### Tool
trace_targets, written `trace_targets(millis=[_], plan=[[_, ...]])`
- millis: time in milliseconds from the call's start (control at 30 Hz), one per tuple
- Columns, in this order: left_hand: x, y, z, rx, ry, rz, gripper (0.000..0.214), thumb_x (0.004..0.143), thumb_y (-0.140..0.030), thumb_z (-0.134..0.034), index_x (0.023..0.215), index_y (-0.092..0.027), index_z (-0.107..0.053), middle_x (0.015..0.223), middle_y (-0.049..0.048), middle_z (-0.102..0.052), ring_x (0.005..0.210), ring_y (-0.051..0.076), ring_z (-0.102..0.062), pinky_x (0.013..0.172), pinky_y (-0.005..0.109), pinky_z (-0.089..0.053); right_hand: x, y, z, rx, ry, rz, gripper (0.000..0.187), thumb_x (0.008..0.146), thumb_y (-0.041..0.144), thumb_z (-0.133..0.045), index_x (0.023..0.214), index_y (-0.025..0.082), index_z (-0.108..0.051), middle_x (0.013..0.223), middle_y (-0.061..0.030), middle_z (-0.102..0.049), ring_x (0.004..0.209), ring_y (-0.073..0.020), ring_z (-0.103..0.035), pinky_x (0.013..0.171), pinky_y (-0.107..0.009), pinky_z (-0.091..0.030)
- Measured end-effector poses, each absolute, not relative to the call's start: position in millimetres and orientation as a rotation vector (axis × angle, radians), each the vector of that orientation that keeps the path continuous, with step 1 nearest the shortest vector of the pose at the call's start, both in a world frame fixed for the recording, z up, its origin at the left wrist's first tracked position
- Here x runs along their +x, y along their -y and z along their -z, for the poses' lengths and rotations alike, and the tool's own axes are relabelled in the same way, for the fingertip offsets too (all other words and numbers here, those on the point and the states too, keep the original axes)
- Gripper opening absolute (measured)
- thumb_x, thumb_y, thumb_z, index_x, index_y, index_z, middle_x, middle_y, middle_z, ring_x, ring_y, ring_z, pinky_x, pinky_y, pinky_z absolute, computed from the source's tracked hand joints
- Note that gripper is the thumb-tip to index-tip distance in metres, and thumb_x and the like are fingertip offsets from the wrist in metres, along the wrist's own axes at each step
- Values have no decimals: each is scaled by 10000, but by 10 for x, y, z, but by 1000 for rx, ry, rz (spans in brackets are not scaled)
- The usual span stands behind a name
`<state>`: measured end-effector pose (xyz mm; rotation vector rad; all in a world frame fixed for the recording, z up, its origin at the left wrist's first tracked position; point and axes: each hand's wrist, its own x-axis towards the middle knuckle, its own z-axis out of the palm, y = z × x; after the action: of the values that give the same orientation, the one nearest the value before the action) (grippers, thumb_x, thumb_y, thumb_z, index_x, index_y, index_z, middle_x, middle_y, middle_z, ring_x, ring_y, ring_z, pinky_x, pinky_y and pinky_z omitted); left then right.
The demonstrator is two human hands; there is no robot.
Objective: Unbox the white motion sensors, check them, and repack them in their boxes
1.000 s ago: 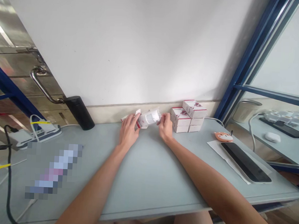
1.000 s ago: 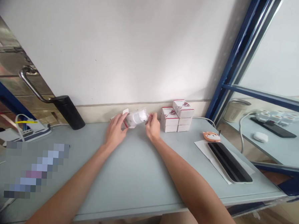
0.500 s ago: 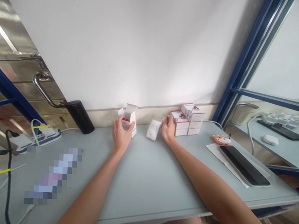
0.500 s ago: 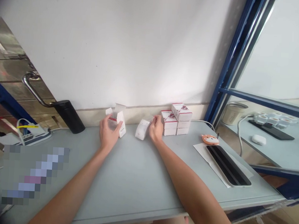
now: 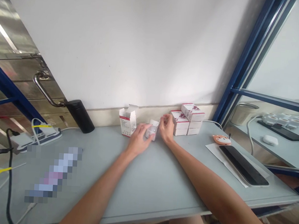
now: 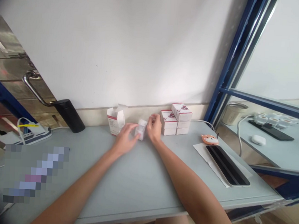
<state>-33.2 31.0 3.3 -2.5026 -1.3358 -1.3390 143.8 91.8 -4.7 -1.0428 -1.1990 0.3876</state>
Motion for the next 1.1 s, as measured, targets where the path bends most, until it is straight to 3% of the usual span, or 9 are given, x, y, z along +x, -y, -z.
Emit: trace_targets(millis=[133,233,333,433,567,767,900,1000,1100], plan=[[-232,-307,136,-2696,1592,1407,1017,845,-373,-817,1655,-330,-203,1436,155,-572,1220,291,-674,1006,435,-565,1359,-822,-51,-977,1190,-393,238,1035,457,-438,1125,245,-499,1018,-71,-642,733,-175,-634,723,-332,-552],[-264,-328,144,-2788,1667,1558,1082,860,-247,-769,1676,-333,-64,1300,120,-664,1026,237,-735,940,403,-588,1350,-788,-92,-947,1146,-423,240,1045,461,-435,1158,252,-473,967,-41,-613,670,-160,-626,670,-317,-541],[-289,-322,86,-2686,1709,1573,1136,781,-183,-812,1674,-306,-120,1267,110,-661,1045,247,-722,958,411,-577,1367,-774,-117,-931,1085,-417,259,1049,463,-430,1187,245,-458,917,-17,-581,615,-146,-599,608,-302,-510],[-281,-299,45,-2614,1730,1571,1037,733,-125,-822,1621,-277,-309,1313,121,-640,1221,293,-665,1051,441,-532,1405,-773,-162,-905,1067,-392,298,1066,503,-386,1201,245,-449,951,-24,-577,572,-132,-576,570,-301,-491],[-290,-297,39,-2633,1769,1609,669,692,-89,-828,1310,-242,-621,1261,113,-668,1228,325,-659,1074,480,-513,1548,-806,-262,-957,970,-286,353,1083,532,-298,1261,247,-402,1052,-62,-576,557,-129,-586,570,-316,-499],[-340,-307,-10,-2562,1949,1817,624,728,-251,-871,1235,-219,-509,1071,89,-740,890,269,-751,832,436,-602,1756,-865,-278,-1137,1101,-211,454,1096,435,-170,1419,186,-370,1290,-180,-547,710,-166,-643,695,-356,-538],[-356,-250,-104,-2559,2048,2175,584,827,-423,-817,1261,-221,-481,907,48,-742,505,165,-642,527,309,-524,1696,-841,-157,-1218,1326,-270,363,1058,342,-348,1323,202,-554,1281,-150,-603,1030,-241,-648,947,-414,-520],[-351,-210,-176,-2587,1976,2762,569,817,-450,-832,1248,-206,-552,909,71,-750,594,194,-691,576,308,-538,1617,-811,-46,-1272,1467,-380,260,994,308,-498,1154,234,-690,1219,-116,-636,1052,-264,-645,1006,-445,-500],[-325,-197,-224,-2554,1963,3331,478,932,-513,-655,1227,-139,-614,927,156,-756,788,294,-755,745,413,-598,1567,-799,9,-1302,1533,-493,244,969,353,-576,1105,243,-746,1297,-127,-614,1201,-294,-609,1054,-442,-482]])
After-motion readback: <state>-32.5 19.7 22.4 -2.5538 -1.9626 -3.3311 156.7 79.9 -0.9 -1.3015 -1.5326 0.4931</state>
